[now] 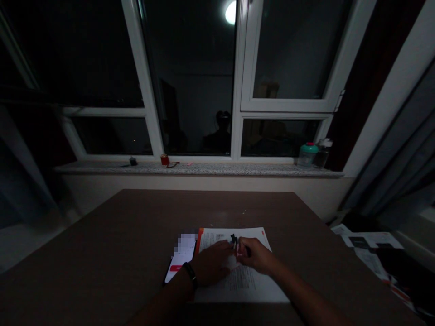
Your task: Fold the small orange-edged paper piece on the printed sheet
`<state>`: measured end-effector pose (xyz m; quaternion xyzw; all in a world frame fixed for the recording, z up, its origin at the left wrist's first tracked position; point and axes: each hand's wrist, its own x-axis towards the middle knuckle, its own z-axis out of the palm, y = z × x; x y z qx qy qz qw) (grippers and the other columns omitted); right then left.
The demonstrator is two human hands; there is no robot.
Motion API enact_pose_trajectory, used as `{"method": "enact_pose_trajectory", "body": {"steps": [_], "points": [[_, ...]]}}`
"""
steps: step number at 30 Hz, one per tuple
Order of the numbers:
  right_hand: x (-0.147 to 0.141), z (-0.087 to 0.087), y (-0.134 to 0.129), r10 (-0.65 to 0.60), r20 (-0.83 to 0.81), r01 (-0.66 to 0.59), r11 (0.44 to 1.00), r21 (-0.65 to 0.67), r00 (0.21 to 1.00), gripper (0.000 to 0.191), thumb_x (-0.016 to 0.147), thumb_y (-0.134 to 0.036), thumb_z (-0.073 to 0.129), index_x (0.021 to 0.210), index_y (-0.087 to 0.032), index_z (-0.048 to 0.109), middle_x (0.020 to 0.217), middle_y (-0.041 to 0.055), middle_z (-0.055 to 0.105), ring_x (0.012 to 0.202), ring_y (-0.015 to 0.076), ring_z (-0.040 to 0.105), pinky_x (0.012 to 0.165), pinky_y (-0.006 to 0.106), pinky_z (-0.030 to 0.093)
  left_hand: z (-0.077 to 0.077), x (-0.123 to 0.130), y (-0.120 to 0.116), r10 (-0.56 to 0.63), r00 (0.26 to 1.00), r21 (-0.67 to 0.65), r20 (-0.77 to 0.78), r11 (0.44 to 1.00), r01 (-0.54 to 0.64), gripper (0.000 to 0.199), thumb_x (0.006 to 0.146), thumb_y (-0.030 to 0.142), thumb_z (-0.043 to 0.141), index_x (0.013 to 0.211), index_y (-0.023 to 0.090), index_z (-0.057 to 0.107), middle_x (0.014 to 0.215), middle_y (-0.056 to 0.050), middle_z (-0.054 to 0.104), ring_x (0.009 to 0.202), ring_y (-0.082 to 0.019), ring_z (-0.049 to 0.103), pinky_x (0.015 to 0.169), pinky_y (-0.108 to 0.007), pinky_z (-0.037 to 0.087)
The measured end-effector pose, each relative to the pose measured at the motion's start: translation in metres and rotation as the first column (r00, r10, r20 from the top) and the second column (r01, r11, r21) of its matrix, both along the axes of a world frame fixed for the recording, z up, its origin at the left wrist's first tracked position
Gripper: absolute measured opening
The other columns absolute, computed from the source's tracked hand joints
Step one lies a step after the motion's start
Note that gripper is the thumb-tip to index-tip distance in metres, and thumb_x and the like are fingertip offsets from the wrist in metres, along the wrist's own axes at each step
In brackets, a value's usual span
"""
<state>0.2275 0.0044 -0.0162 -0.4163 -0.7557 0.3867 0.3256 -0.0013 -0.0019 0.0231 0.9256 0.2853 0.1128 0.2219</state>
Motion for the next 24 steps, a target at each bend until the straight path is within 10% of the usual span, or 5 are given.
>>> {"method": "enact_pose_trajectory", "body": {"steps": [24], "points": [[0.001,-0.005,0.013,-0.052,0.036,0.047,0.992,0.116,0.998,0.020,0.074,-0.015,0.066,0.069,-0.020,0.047,0.063,-0.0063,0.050,0.056,0.0096,0.044,0.051,0.019,0.029,-0.007,-0.001,0.004,-0.010,1.000,0.015,-0.007,1.000,0.010,0.069,0.078,0.016,0.067,0.141,0.029,0.042,0.146,-0.006,0.044,0.136,-0.028,0.038,0.114,-0.045,0.031]]}}
